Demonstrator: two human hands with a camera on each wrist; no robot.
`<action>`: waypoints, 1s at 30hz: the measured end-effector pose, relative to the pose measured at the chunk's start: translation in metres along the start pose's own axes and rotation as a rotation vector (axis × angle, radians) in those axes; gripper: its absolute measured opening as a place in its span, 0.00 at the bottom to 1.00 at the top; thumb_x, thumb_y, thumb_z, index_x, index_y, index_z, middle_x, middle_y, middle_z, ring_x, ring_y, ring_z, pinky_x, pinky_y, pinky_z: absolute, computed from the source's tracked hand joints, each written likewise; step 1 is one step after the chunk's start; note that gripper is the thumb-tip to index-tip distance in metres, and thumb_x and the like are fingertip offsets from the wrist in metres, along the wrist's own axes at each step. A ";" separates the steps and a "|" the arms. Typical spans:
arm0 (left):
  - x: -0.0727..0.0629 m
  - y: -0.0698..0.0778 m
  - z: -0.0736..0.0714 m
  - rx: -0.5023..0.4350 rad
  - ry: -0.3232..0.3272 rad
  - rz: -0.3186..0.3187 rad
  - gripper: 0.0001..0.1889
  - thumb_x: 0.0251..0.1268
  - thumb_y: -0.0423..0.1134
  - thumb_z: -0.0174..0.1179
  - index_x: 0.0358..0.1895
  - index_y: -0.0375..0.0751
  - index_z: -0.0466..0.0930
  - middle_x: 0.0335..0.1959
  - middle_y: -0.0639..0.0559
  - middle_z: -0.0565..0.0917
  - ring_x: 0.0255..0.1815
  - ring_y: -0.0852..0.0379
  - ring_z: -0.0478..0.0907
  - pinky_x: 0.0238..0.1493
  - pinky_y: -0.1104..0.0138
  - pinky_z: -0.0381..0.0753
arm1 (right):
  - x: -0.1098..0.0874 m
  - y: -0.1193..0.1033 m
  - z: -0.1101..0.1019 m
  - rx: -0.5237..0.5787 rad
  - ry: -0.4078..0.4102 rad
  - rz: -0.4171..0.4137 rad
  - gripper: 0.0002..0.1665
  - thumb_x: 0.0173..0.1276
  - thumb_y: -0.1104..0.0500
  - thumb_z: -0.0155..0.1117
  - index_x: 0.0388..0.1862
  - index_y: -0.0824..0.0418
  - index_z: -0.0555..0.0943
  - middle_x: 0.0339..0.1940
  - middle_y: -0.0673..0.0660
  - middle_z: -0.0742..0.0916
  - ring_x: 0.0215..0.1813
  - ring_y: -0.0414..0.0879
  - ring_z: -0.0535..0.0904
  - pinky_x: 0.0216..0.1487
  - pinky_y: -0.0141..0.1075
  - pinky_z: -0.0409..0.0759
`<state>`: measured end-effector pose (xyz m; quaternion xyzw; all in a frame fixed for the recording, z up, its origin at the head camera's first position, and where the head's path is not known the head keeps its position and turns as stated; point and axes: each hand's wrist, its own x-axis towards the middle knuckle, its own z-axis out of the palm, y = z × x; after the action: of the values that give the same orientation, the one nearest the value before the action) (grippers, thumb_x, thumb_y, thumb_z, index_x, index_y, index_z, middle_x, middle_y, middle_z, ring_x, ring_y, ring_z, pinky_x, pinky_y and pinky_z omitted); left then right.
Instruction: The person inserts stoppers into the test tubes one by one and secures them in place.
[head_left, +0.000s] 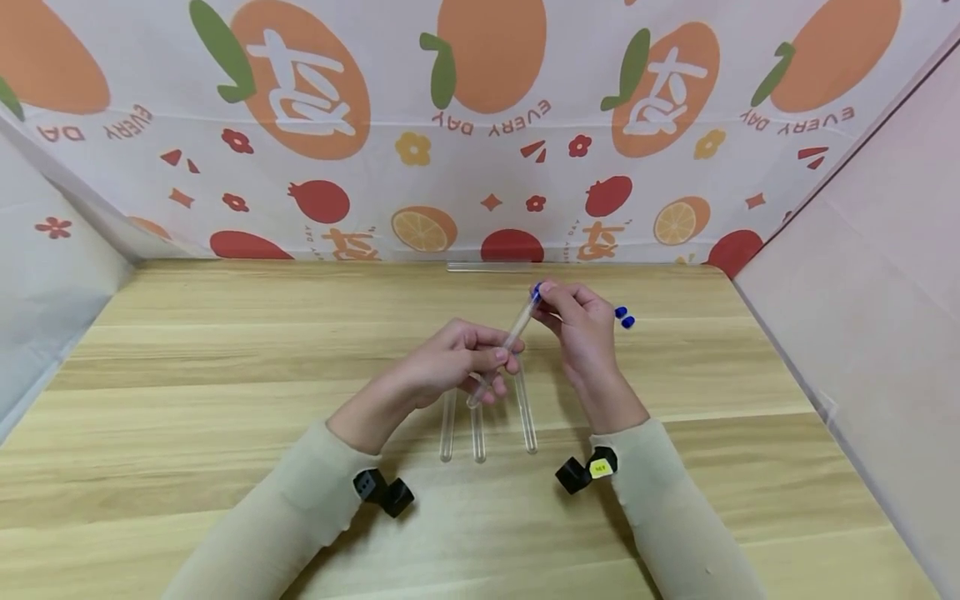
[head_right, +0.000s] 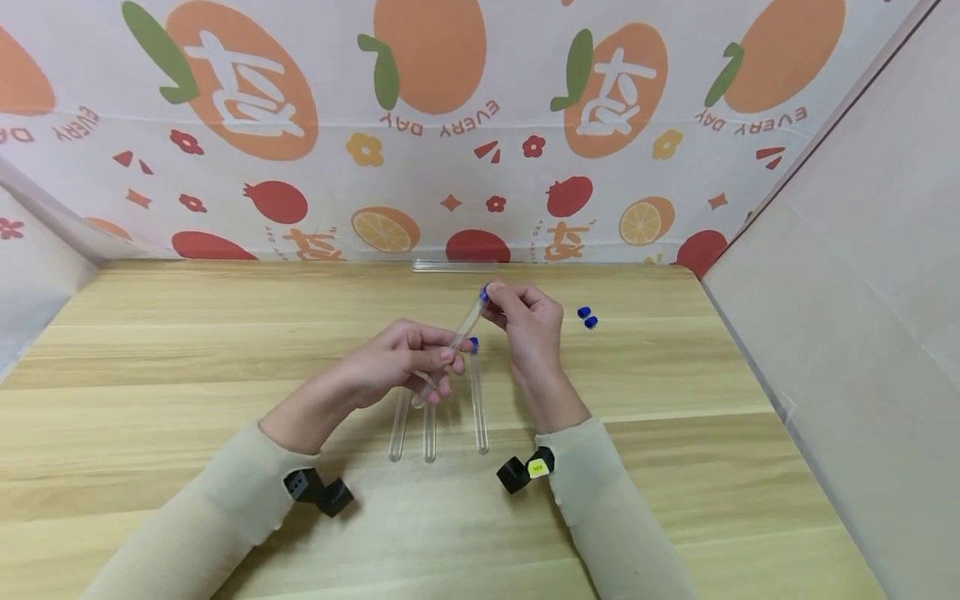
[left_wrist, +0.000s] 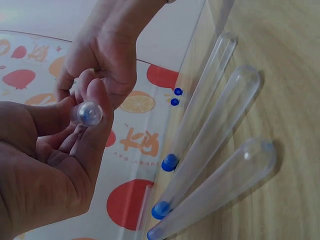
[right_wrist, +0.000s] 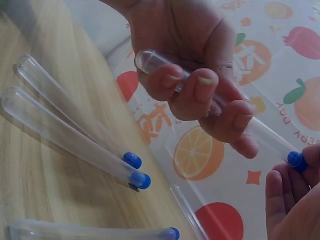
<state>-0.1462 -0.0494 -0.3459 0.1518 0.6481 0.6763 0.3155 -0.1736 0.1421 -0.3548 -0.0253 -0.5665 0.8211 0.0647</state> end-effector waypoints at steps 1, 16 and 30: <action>0.000 0.001 0.000 0.005 0.004 0.000 0.15 0.77 0.30 0.50 0.59 0.28 0.76 0.37 0.46 0.83 0.26 0.57 0.82 0.28 0.66 0.86 | 0.000 0.000 0.000 -0.004 0.001 -0.005 0.11 0.68 0.66 0.66 0.24 0.61 0.82 0.38 0.57 0.89 0.39 0.44 0.85 0.45 0.37 0.88; -0.003 0.010 -0.003 0.112 0.042 -0.021 0.15 0.78 0.32 0.50 0.58 0.27 0.78 0.32 0.46 0.82 0.19 0.59 0.77 0.23 0.68 0.83 | 0.006 -0.007 -0.010 -0.215 -0.167 -0.120 0.13 0.67 0.68 0.65 0.22 0.60 0.81 0.32 0.53 0.89 0.33 0.43 0.86 0.41 0.35 0.88; 0.002 0.004 -0.005 0.082 0.038 0.010 0.16 0.78 0.35 0.52 0.59 0.30 0.79 0.37 0.44 0.84 0.24 0.58 0.80 0.30 0.64 0.87 | 0.005 -0.012 -0.014 -0.243 -0.248 -0.147 0.07 0.69 0.65 0.65 0.30 0.61 0.84 0.35 0.54 0.90 0.35 0.44 0.86 0.44 0.38 0.88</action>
<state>-0.1518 -0.0515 -0.3430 0.1553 0.6805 0.6534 0.2931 -0.1764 0.1596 -0.3483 0.1100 -0.6656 0.7364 0.0505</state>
